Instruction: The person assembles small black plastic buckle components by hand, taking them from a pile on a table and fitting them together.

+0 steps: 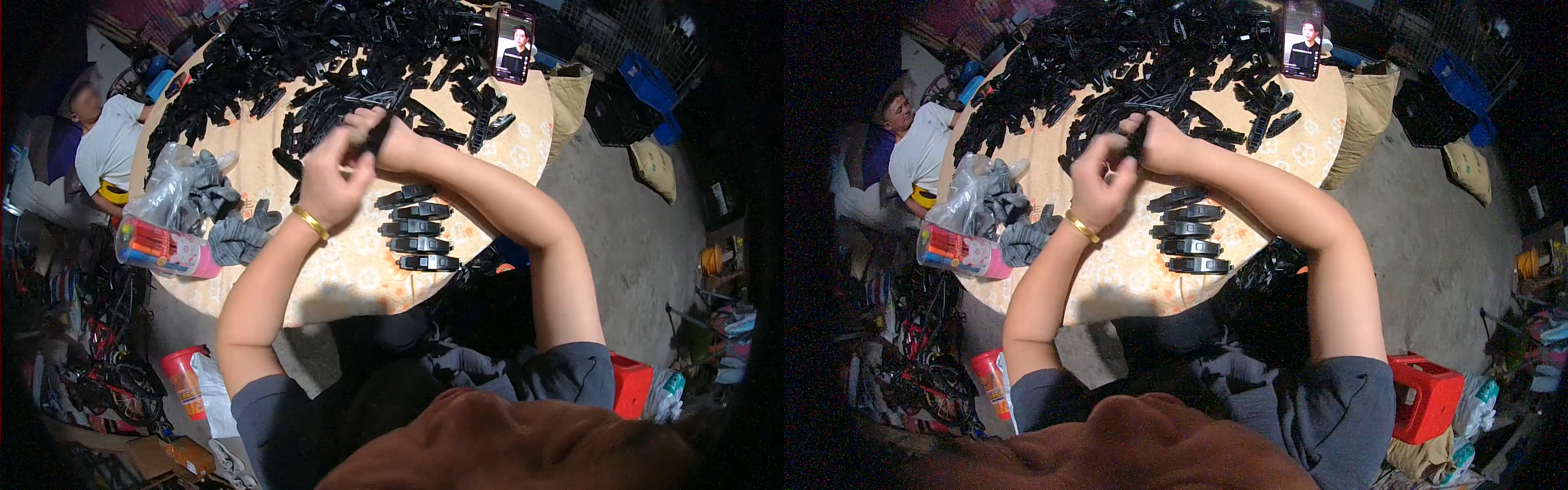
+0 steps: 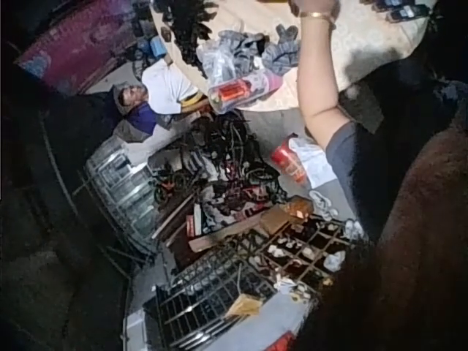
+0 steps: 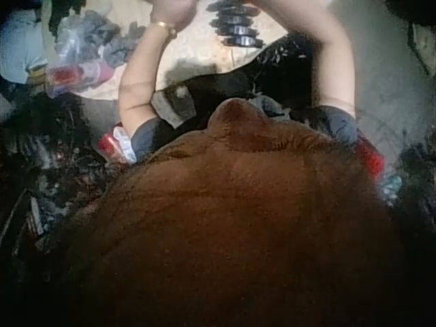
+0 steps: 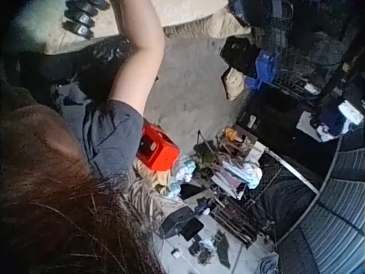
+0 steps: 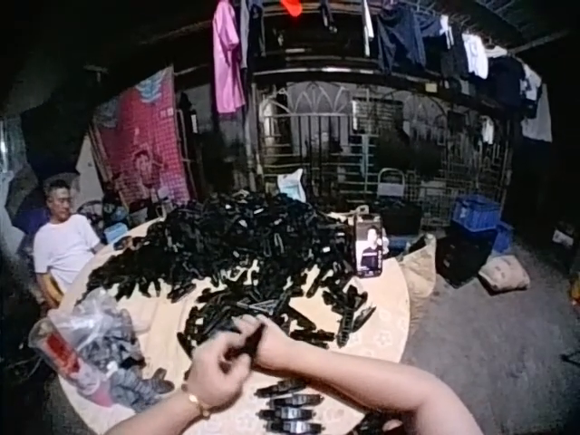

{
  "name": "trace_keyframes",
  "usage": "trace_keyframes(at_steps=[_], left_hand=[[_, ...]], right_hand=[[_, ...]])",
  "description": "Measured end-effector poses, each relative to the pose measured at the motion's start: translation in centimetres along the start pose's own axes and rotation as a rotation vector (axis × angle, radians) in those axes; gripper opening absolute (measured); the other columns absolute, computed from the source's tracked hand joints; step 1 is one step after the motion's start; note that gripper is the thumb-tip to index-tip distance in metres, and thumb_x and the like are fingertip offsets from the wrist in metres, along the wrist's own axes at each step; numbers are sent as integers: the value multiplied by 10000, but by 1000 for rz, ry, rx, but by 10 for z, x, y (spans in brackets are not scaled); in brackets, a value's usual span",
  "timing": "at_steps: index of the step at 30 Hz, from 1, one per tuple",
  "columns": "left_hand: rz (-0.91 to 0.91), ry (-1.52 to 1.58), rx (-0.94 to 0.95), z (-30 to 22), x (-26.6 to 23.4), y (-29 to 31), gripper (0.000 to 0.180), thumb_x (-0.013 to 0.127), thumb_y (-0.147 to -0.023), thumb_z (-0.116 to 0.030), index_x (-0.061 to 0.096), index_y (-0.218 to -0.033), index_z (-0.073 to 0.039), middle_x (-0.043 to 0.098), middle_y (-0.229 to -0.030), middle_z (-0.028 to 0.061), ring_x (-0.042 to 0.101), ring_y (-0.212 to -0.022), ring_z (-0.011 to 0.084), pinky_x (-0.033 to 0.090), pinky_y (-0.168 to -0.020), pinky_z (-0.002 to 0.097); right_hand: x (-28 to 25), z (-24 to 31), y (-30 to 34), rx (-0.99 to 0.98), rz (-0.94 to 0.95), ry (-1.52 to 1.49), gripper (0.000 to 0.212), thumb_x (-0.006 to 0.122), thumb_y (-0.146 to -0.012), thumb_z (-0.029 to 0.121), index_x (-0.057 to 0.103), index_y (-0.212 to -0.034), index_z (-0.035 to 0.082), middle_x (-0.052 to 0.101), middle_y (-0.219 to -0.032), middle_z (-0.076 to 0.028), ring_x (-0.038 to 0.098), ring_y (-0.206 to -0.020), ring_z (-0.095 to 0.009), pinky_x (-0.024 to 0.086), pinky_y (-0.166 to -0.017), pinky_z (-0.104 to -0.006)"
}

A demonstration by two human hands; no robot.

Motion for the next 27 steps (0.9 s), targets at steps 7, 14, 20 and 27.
trace_keyframes(at_steps=[7,14,20,27], left_hand=[[463,-181,-37,7,17,14,189,602,-734,-132,558,-871,-9,543,-724,154,553,-661,288,447,-611,359],[418,-294,-45,13,19,16,203,645,-735,-161,633,-889,-30,558,-819,140,541,-860,316,449,-764,392],[412,-258,-115,21,22,17,222,698,-722,-193,655,-869,-32,566,-824,132,543,-859,303,449,-764,383],[390,-243,-114,21,22,17,179,716,-704,-152,662,-811,-18,575,-769,115,560,-774,279,455,-707,360]], right_hand=[[-45,-21,16,198,-137,-202,182,696,-719,177,674,-846,49,619,-848,-93,608,-799,-296,497,-693,-376],[-86,-7,64,602,-169,-943,304,754,-742,122,624,-997,19,635,-886,-33,607,-811,-96,506,-729,-239],[-86,23,86,385,15,-647,306,658,-769,28,591,-1066,7,590,-993,-89,580,-941,-204,478,-794,-293],[-95,22,95,228,51,-235,258,679,-716,34,640,-968,-2,594,-853,-131,571,-809,-300,468,-717,-371]])
Point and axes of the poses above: each hand's wrist, its own y-axis away from the middle knuckle, its own x-axis out of the palm, z = x × y, the point moved 2 cm from there along -y, towards the middle knuckle
